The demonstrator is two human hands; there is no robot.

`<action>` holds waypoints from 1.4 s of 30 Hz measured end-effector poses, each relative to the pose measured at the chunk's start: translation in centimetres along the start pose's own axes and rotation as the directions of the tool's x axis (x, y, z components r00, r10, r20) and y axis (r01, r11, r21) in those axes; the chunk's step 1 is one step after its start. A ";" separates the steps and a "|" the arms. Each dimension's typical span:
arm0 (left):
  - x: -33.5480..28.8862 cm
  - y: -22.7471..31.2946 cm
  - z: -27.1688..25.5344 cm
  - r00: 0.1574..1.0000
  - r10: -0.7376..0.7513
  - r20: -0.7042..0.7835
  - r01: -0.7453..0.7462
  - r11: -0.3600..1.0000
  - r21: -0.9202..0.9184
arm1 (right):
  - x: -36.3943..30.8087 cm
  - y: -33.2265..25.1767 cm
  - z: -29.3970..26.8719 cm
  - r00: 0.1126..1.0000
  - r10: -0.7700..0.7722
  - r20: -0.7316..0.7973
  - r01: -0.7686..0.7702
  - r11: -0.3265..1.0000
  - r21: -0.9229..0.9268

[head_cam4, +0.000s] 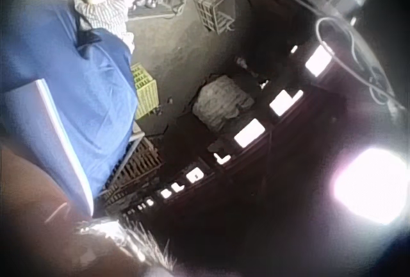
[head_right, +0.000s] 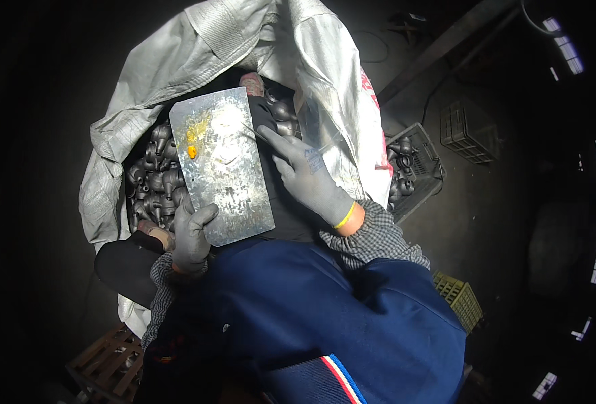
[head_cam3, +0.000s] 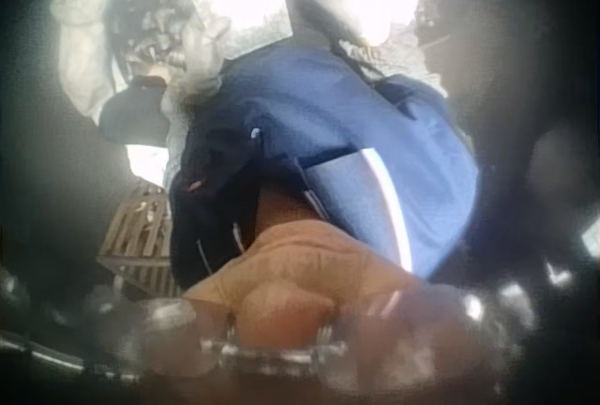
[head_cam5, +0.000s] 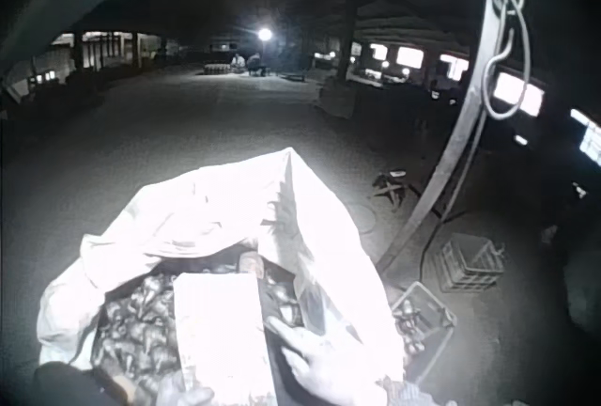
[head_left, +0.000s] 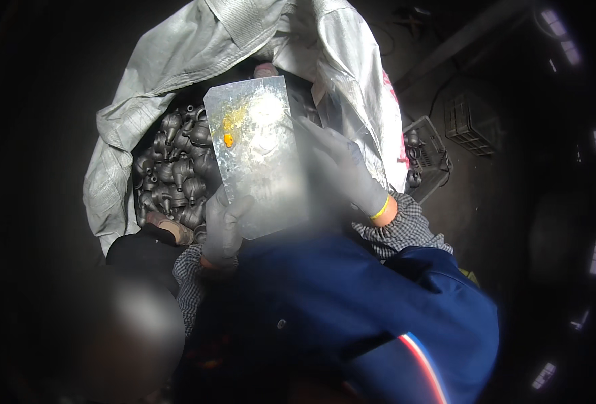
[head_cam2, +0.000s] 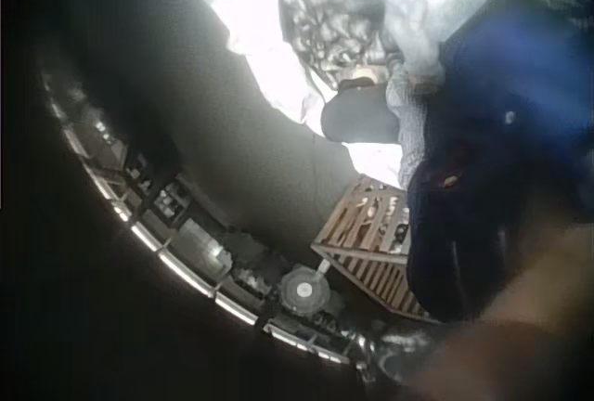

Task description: The recorder is using a small metal tool to scrape or clean individual cast metal parts taken from a large bulk bag.

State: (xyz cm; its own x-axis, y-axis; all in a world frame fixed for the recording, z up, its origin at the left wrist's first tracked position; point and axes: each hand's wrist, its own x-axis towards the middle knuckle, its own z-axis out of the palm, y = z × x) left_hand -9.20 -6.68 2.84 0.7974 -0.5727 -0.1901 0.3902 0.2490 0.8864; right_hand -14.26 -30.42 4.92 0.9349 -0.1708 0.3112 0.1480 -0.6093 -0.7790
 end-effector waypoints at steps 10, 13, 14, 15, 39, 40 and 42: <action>0.1 -0.2 2.6 0.978 -0.199 0.062 0.199 0.980 0.009 | -2.2 1.1 -0.8 0.988 0.087 0.127 -0.077 0.993 -0.087; 0.3 -0.9 2.2 0.986 -0.159 0.060 0.143 0.966 0.216 | -2.2 1.3 -1.6 0.983 0.060 0.175 -0.045 0.995 -0.089; 0.3 -1.0 2.1 0.989 -0.100 0.109 0.047 0.911 0.409 | -2.1 1.3 -1.8 0.984 0.065 0.167 -0.051 0.995 -0.087; 0.3 -1.0 2.2 0.988 -0.106 0.115 0.049 0.909 0.415 | -2.1 1.3 -2.0 0.984 0.070 0.164 -0.060 0.996 -0.065; 0.3 -1.9 2.4 0.993 -0.110 0.039 0.095 0.959 0.266 | -3.0 2.1 -0.7 0.995 0.083 0.053 -0.079 0.995 -0.062; 0.4 -1.6 2.8 0.992 -0.122 0.040 0.113 0.976 0.185 | -2.7 2.3 -0.7 0.996 0.084 0.019 -0.082 0.994 -0.077; 0.3 -1.4 3.1 0.990 -0.134 0.044 0.129 0.986 0.103 | -1.7 2.4 -1.0 0.990 0.140 0.024 -0.138 0.987 -0.082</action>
State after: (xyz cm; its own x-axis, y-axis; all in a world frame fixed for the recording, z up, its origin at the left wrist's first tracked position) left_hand -10.94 -9.66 2.82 0.7171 -0.6343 -0.2887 0.4404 0.0914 0.8931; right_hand -15.82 -32.39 3.03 0.9538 -0.2360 0.1861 -0.0091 -0.6414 -0.7671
